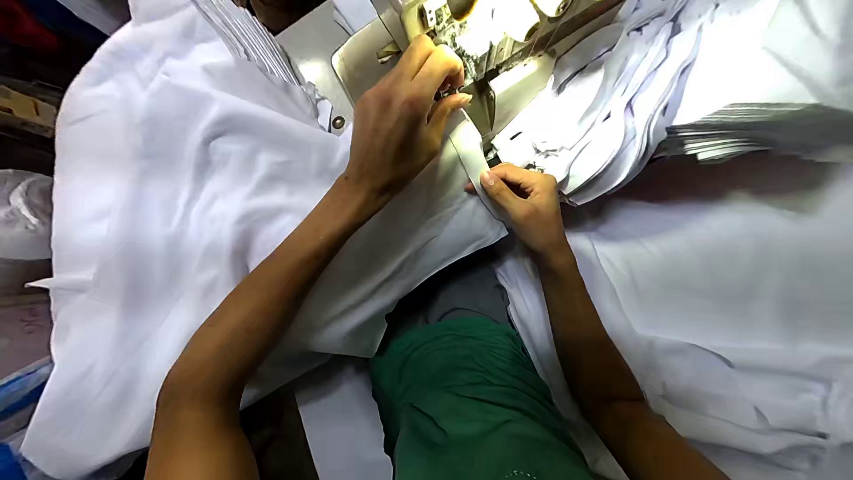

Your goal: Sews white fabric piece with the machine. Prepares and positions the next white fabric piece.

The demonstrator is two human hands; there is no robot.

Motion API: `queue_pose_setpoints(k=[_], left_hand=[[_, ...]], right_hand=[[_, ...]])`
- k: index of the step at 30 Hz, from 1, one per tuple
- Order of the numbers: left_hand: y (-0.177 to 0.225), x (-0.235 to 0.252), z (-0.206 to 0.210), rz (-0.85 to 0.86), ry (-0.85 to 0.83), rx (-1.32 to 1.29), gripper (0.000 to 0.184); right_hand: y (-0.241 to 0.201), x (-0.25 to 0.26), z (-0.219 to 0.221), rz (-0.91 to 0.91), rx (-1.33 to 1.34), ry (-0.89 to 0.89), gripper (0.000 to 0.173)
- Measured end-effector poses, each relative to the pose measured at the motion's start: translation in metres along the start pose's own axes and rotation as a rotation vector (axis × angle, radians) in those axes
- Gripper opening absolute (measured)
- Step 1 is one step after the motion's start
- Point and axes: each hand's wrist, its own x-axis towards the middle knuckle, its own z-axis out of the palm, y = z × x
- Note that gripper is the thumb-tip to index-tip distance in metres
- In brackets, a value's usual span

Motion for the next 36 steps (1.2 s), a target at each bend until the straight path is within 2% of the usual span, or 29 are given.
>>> queue_pose_setpoints(k=[2, 4, 9, 12, 17, 19, 21, 26, 31, 36], left_hand=[[-0.037, 0.002, 0.030, 0.230, 0.229, -0.026, 0.016], [-0.064, 0.008, 0.058, 0.436, 0.356, 0.000, 0.020], [-0.065, -0.017, 0.087, 0.593, 0.219, 0.179, 0.038], [-0.066, -0.018, 0.095, 0.554, 0.157, 0.190, 0.048], [-0.073, -0.013, 0.090, 0.557, 0.104, 0.090, 0.045], [-0.078, -0.010, 0.086, 0.540, 0.137, -0.012, 0.040], [-0.082, -0.004, 0.080, 0.441, 0.222, -0.080, 0.034], [-0.095, 0.023, 0.076, 0.234, 0.342, -0.067, 0.039], [-0.091, 0.037, 0.079, 0.198, 0.330, -0.095, 0.023], [-0.091, 0.045, 0.073, 0.189, 0.327, -0.103, 0.019]], right_hand=[[0.000, 0.001, 0.000, -0.009, -0.006, 0.005, 0.020], [0.002, 0.002, 0.000, -0.017, -0.025, 0.022, 0.020], [0.003, 0.004, 0.002, -0.005, -0.017, 0.031, 0.019], [0.002, 0.007, 0.002, 0.001, -0.019, 0.031, 0.020], [0.003, 0.013, 0.002, -0.019, -0.028, 0.026, 0.021], [0.003, 0.015, 0.002, -0.019, -0.026, 0.024, 0.021], [0.003, 0.016, 0.003, -0.005, -0.011, 0.024, 0.021], [0.001, 0.016, 0.006, -0.007, 0.000, 0.022, 0.020], [0.001, 0.014, 0.004, 0.012, -0.016, 0.015, 0.021], [0.001, 0.014, 0.003, 0.016, 0.013, 0.018, 0.020]])
